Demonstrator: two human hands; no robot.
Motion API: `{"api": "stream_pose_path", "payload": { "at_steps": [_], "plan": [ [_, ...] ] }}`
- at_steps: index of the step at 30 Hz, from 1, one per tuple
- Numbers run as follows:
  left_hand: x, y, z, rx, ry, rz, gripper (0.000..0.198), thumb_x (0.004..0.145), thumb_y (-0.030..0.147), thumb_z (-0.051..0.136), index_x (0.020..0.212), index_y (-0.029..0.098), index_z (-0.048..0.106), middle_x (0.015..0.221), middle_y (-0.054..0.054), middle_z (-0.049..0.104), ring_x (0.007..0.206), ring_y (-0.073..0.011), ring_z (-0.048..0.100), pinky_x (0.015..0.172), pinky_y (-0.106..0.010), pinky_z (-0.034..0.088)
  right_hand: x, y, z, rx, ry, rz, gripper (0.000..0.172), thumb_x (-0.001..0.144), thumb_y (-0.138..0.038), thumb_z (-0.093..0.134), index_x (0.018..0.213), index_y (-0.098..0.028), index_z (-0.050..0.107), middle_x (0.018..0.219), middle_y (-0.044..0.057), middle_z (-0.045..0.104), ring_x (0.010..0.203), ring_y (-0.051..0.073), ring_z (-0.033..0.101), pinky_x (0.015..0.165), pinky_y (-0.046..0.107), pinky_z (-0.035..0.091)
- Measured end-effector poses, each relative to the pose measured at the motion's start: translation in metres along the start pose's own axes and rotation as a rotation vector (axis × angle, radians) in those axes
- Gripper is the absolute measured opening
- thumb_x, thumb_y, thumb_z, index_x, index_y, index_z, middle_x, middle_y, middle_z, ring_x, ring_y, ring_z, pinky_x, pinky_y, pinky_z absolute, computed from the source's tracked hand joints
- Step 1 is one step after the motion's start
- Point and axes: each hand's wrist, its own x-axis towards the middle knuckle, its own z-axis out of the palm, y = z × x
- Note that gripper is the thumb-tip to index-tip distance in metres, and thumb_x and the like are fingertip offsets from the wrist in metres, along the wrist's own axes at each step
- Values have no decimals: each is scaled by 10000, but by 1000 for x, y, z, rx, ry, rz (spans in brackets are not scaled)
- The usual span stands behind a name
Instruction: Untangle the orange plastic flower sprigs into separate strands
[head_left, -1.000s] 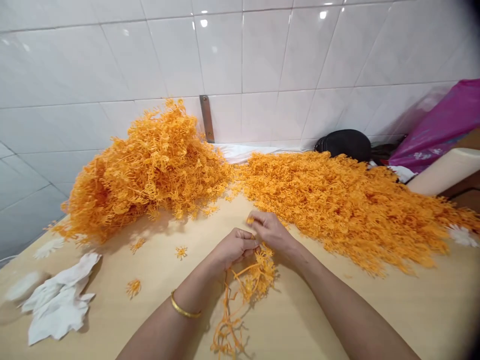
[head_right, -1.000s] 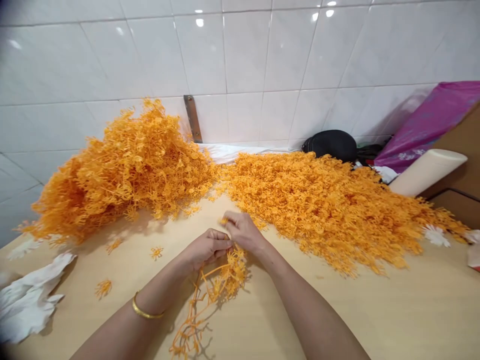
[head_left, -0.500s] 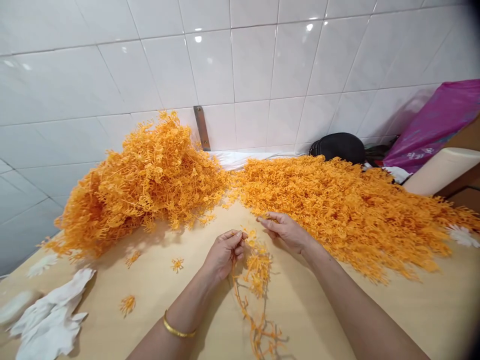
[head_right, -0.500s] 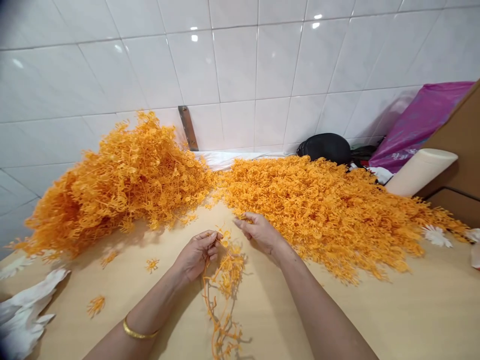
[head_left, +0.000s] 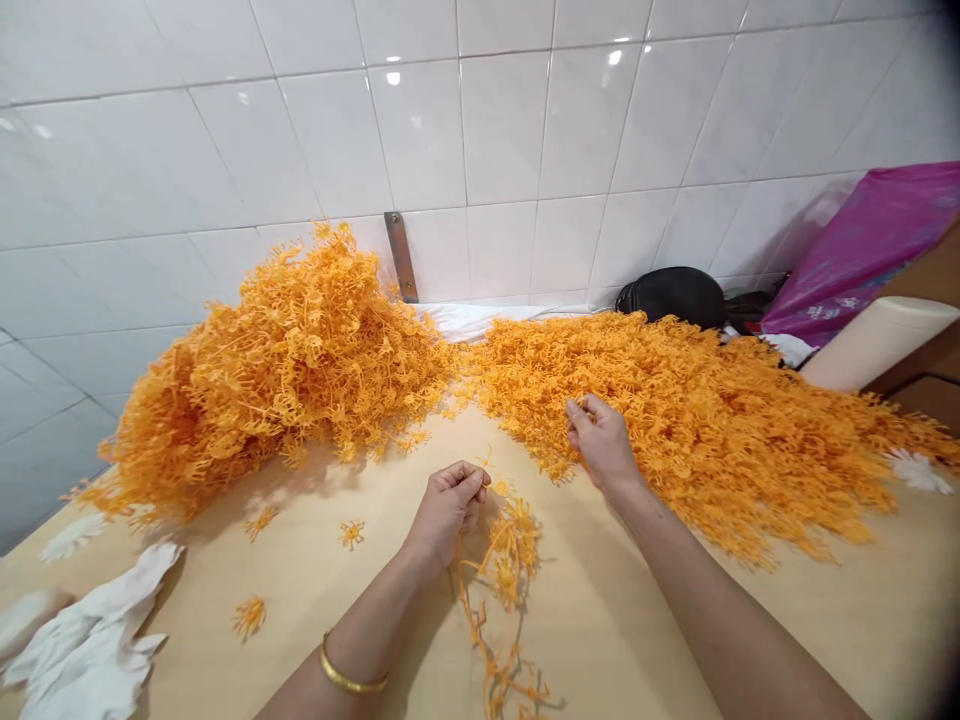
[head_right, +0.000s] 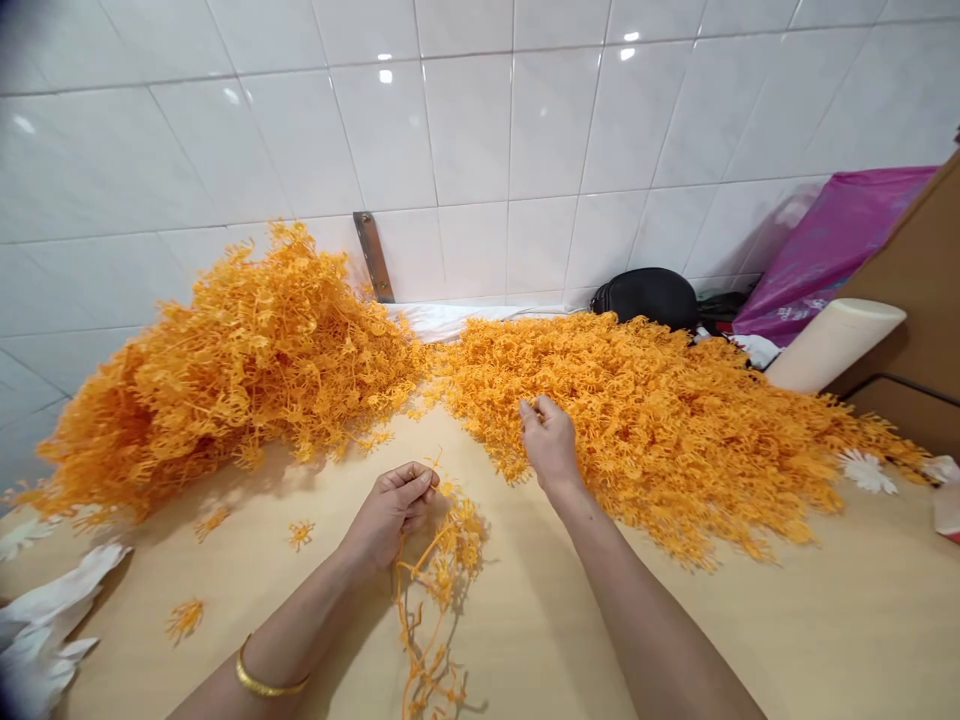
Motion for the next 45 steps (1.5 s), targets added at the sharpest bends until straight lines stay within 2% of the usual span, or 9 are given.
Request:
{"api": "stream_pose_path", "payload": {
  "at_steps": [6, 12, 16, 21, 23, 27, 30, 38, 45],
  "plan": [
    [4, -2, -1, -92, 16, 58, 215, 642, 318, 643, 681, 138, 531, 534, 46, 457, 371, 0, 236, 366, -152, 164, -16, -4, 13, 67, -348, 164, 187, 702, -349, 558, 662, -185, 479, 596, -25, 516, 408, 60, 397, 412, 204, 292],
    [4, -1, 0, -121, 42, 91, 247, 611, 337, 666, 671, 139, 529, 528, 45, 463, 374, -10, 288, 368, -155, 213, -30, -5, 22, 47, -670, 194, 248, 671, -387, 624, 774, -173, 551, 578, -44, 466, 486, 66, 386, 446, 192, 279],
    [1, 1, 4, -45, 52, 86, 236, 618, 333, 652, 671, 134, 536, 504, 59, 439, 336, 9, 211, 345, -152, 135, -30, 0, 33, -9, -537, 51, 224, 699, -363, 585, 612, -169, 513, 554, -42, 428, 503, 78, 366, 468, 207, 285],
    [1, 3, -1, -33, 98, 58, 205, 622, 303, 641, 659, 130, 538, 469, 63, 413, 336, 5, 204, 345, -154, 95, -9, 3, 18, -90, 17, -32, 312, 744, -468, 483, 591, -198, 456, 517, -42, 367, 450, 91, 297, 435, 229, 257],
    [3, 3, -5, -71, 97, 50, 211, 617, 302, 647, 664, 133, 530, 473, 65, 414, 334, 9, 186, 346, -155, 85, -3, 2, 8, -146, 115, -40, 302, 754, -490, 455, 661, -203, 473, 560, -21, 412, 481, 112, 340, 458, 243, 287],
    [8, 1, -11, -130, 68, 92, 200, 653, 298, 622, 687, 138, 506, 501, 58, 434, 336, 10, 180, 349, -156, 89, -8, 0, 5, -543, 62, -297, 192, 730, -369, 522, 783, -185, 527, 852, 83, 529, 783, 207, 468, 682, 324, 373],
    [12, 1, -15, -117, 83, 129, 199, 669, 289, 617, 677, 142, 482, 521, 51, 446, 348, 8, 202, 351, -153, 101, -18, -6, 12, -709, 6, -451, 188, 786, -289, 451, 646, -185, 521, 826, 87, 530, 800, 209, 472, 731, 335, 360],
    [13, 5, -22, -108, 120, 135, 198, 694, 295, 589, 784, 187, 449, 516, 60, 464, 347, -12, 215, 351, -147, 143, -30, -12, 19, -356, -649, -190, 203, 737, -328, 548, 871, -192, 615, 761, 16, 595, 621, 125, 491, 551, 236, 350],
    [10, 18, -19, 239, 167, 328, 260, 693, 369, 590, 884, 194, 606, 698, -7, 531, 511, -60, 427, 457, -169, 322, -25, -6, 21, -228, -443, -95, 231, 781, -346, 477, 651, -170, 551, 530, -30, 464, 488, 96, 408, 475, 223, 304]
  ]
}}
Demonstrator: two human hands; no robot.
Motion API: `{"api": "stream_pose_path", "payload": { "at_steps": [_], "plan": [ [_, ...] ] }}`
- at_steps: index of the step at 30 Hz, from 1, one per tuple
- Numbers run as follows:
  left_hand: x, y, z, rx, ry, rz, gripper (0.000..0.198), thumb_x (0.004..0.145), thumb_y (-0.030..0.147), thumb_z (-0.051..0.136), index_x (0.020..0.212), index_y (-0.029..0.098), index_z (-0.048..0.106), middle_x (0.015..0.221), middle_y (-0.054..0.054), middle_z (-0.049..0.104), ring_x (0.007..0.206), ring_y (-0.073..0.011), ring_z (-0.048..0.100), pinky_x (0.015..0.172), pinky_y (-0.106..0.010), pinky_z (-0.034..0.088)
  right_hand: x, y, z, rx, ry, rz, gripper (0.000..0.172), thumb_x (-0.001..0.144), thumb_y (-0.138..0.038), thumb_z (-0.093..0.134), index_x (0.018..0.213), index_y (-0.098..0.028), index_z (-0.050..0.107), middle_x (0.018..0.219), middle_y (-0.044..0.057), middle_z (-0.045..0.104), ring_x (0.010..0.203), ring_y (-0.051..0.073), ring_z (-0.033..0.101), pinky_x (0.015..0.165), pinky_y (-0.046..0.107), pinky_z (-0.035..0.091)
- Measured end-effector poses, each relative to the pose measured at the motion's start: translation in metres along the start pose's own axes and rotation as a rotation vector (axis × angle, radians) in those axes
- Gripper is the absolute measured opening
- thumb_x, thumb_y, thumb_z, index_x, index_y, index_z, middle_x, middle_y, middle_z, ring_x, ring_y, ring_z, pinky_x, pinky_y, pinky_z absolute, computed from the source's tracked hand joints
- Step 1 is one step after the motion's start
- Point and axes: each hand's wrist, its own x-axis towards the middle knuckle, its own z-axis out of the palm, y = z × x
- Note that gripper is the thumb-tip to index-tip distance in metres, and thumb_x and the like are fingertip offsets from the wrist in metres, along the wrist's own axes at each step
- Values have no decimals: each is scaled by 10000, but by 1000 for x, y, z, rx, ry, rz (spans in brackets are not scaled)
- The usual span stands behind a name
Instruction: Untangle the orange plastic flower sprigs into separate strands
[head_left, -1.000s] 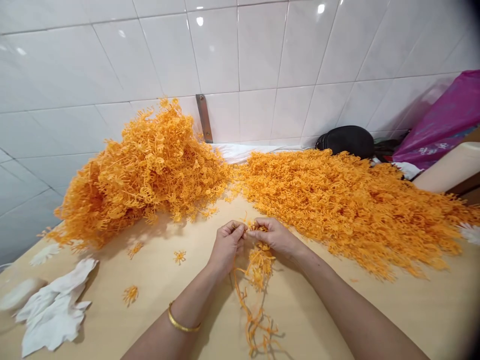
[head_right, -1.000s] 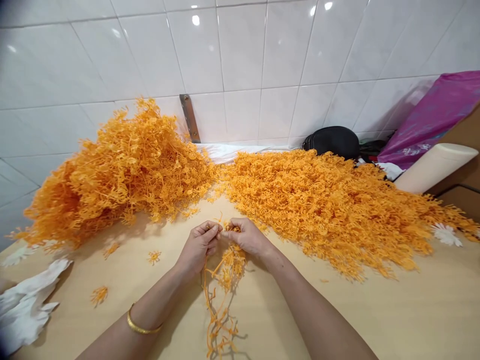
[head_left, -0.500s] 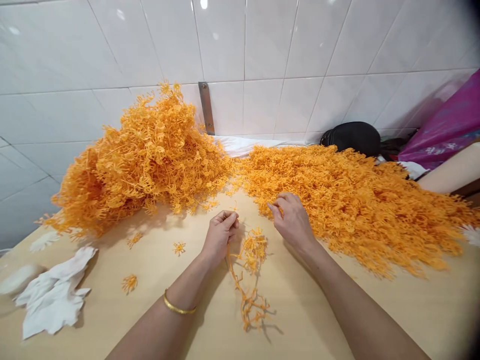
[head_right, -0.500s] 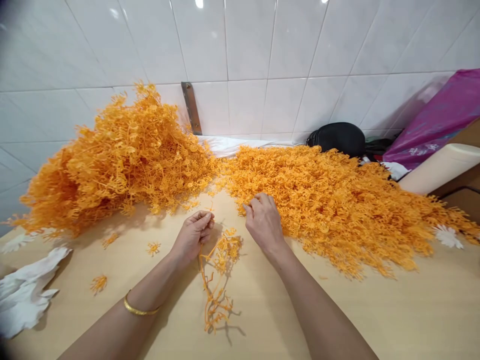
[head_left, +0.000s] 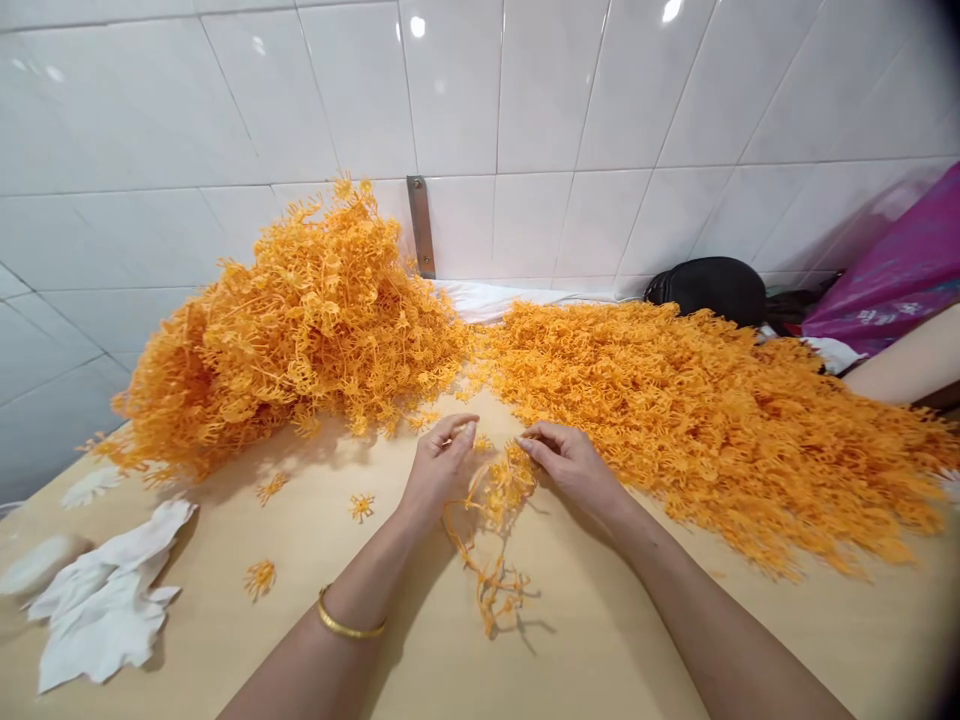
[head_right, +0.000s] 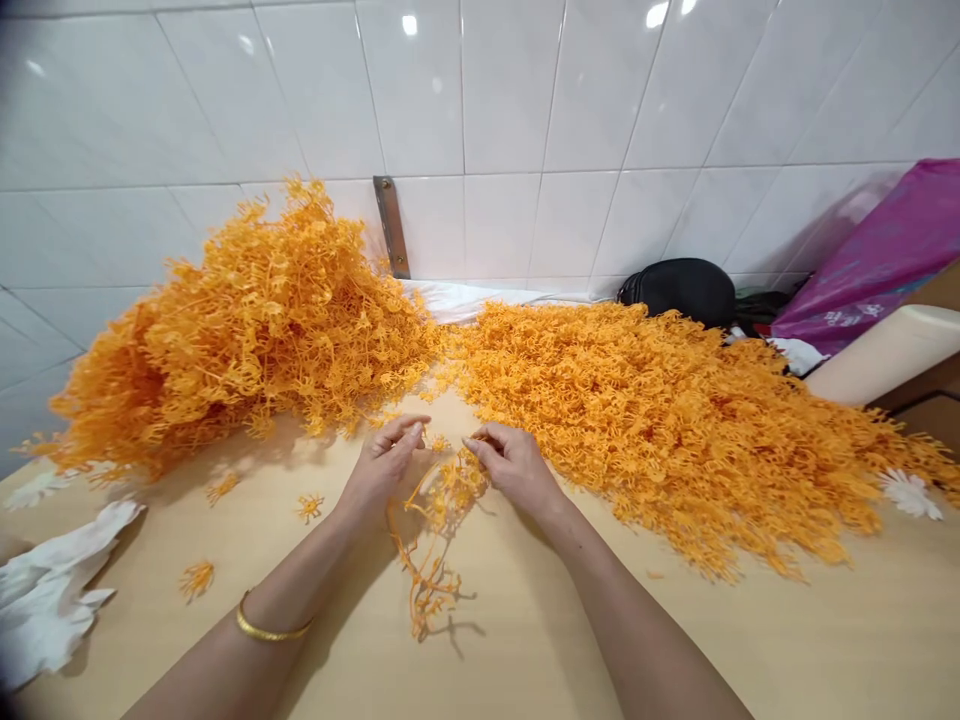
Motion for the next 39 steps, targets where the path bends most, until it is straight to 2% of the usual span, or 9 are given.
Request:
{"api": "stream_pose_path", "payload": {
  "at_steps": [4, 8, 11, 18, 23, 26, 29, 33, 39],
  "plan": [
    [-1, -1, -1, 286, -72, 126, 288, 580, 383, 687, 785, 181, 680, 941, -77, 500, 877, -195, 502, 712, -272, 413, 2, 3, -3, 132, 103, 79, 268, 760, -431, 495, 664, -181, 514, 512, -33, 462, 433, 89, 385, 433, 221, 303],
    [-5, -11, -3, 550, -135, 246, 370, 453, 327, 765, 794, 212, 680, 1240, -107, 352, 1188, -326, 270, 942, -439, 281, 2, 2, -5, 157, 136, 32, 287, 759, -453, 497, 670, -180, 509, 512, -28, 467, 442, 91, 386, 430, 220, 302],
    [-8, -13, -1, 640, -178, 331, 271, 562, 208, 684, 832, 223, 662, 1266, -98, 380, 1248, -328, 174, 974, -485, 219, 1, -2, -5, 168, 142, 14, 289, 768, -435, 494, 628, -182, 486, 500, -32, 451, 445, 90, 382, 433, 221, 300],
    [-20, 1, 12, 564, -93, 587, 313, 702, 142, 514, 992, 217, 604, 1083, -83, 563, 1192, -261, 311, 985, -434, 237, -2, -6, 3, 141, -31, -48, 223, 783, -361, 484, 681, -174, 549, 557, -35, 440, 507, 95, 391, 481, 223, 312],
    [-19, 1, 15, 536, -141, 482, 195, 698, 160, 524, 840, 231, 637, 895, -69, 606, 1071, -256, 402, 935, -401, 263, -4, -8, 11, 78, -60, -88, 210, 810, -318, 442, 713, -174, 560, 619, -14, 490, 568, 107, 422, 518, 227, 314],
    [-16, -2, 14, 569, -194, 381, 126, 705, 165, 514, 646, 222, 609, 680, -47, 564, 815, -218, 477, 766, -334, 344, -6, -11, 13, 26, -31, -111, 201, 814, -292, 432, 683, -180, 536, 593, -23, 454, 561, 106, 405, 514, 225, 300],
    [-15, -4, 14, 620, -162, 372, 183, 710, 151, 496, 557, 206, 582, 616, -35, 518, 686, -178, 443, 639, -274, 321, -7, -12, 13, -34, 18, -149, 189, 810, -264, 430, 659, -187, 514, 571, -29, 432, 540, 104, 387, 508, 226, 289],
    [-14, -4, 16, 565, -196, 306, 224, 724, 160, 473, 517, 184, 557, 511, 5, 428, 560, -129, 382, 558, -242, 276, -5, -11, 17, -144, 182, -158, 208, 809, -270, 423, 621, -198, 471, 521, -36, 397, 496, 105, 364, 498, 235, 278],
    [-12, 4, 23, 166, -201, 23, 168, 684, 243, 531, 566, 146, 600, 507, 22, 430, 504, -89, 350, 502, -219, 263, 0, -14, 23, -117, 420, -79, 260, 808, -328, 417, 580, -205, 399, 491, -48, 347, 470, 103, 325, 471, 239, 257]
  ]
}}
